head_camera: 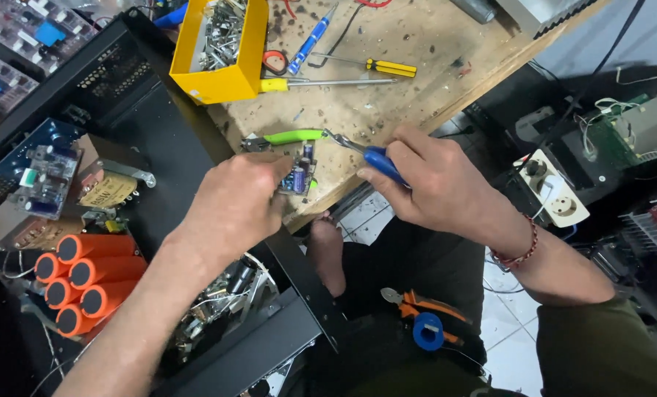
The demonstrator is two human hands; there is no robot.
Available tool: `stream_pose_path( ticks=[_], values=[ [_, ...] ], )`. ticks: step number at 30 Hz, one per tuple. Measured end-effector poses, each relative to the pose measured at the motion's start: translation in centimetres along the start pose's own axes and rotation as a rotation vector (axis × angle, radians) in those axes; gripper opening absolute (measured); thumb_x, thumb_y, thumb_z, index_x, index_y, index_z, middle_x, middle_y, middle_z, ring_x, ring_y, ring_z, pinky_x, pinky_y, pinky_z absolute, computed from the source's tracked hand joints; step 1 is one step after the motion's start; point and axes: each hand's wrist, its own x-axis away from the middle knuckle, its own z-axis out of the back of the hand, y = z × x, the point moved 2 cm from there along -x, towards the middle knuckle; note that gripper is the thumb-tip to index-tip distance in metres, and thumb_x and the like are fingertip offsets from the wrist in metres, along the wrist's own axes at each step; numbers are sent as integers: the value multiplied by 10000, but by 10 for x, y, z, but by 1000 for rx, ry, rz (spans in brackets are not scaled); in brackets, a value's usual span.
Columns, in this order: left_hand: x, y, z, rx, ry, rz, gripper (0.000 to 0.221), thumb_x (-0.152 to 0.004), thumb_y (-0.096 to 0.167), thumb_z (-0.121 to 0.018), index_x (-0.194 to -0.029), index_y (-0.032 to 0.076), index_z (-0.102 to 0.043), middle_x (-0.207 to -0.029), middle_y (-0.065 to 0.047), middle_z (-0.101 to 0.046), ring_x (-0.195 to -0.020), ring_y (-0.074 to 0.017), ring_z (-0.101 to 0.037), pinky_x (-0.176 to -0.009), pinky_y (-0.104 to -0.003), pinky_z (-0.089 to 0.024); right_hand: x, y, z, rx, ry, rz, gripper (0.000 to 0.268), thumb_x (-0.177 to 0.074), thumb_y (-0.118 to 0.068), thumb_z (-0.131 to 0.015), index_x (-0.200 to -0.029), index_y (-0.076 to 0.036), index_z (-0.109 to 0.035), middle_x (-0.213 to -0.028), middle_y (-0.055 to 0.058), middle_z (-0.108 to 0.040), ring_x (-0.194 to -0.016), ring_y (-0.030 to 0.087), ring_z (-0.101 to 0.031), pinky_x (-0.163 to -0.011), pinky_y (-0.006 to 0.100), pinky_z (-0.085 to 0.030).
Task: Stripping wire ends and soldering them onto a printed circuit board during electronics repair.
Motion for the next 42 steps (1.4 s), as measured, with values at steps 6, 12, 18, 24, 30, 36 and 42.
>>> stream_pose_path(
  ticks=[6,12,18,24,30,36,42],
  values=[
    [3,5,19,208,-146,6,600,-807,239,-841,-1320,19,-623,-1367,-145,-654,-1209,-370,-630,-970,-509,-538,0,0,-4,-10,-8,11,299,-1057,-212,-679,-921,22,-552,-889,140,-525,-611,196,-478,-501,262,-439],
    [12,-4,17,273,-32,-107,719,-833,212,-794,-1447,-46,-522,-1511,-245,-521,-1418,-397,-465,-1148,-519,-374,-5,-3,-4,-349,-115,-132,255,-1050,-214,-592,-892,-13,-591,-797,83,-533,-628,192,-501,-550,289,-429],
    [29,2,30,141,324,-216,506,-947,273,-719,-1331,-50,-652,-1315,-252,-690,-1216,-401,-653,-1067,-548,-497,0,-19,-20,-723,-101,-383,357,-1057,-250,-486,-733,-113,-547,-615,5,-524,-499,125,-505,-523,264,-427],
    [44,10,30,-17,492,-269,424,-985,188,-719,-1306,-89,-706,-1226,-237,-752,-1141,-386,-703,-1014,-515,-552,19,-1,-40,-456,-223,-547,335,-1089,-258,-503,-796,-99,-533,-654,29,-507,-557,151,-475,-550,336,-375],
    [57,18,18,-55,487,-307,343,-1009,170,-706,-1252,-71,-728,-1220,-204,-748,-1156,-358,-717,-1043,-507,-564,18,9,-31,-513,-547,-772,445,-1062,-380,-447,-739,-98,-566,-560,26,-665,-456,165,-673,-536,269,-533],
    [56,18,10,-74,503,-304,301,-1027,167,-686,-1210,-60,-759,-1215,-213,-764,-1149,-348,-731,-1066,-483,-561,16,8,-33,-461,-629,-751,411,-1072,-331,-463,-772,-90,-608,-582,38,-638,-470,182,-617,-531,322,-477],
    [57,15,9,-70,496,-297,284,-1029,160,-658,-1215,-32,-753,-1243,-204,-761,-1175,-340,-728,-1063,-471,-561,15,5,-28,-231,-759,-674,433,-1105,-336,-496,-763,-95,-609,-609,36,-557,-471,190,-498,-519,347,-407]
  ],
)
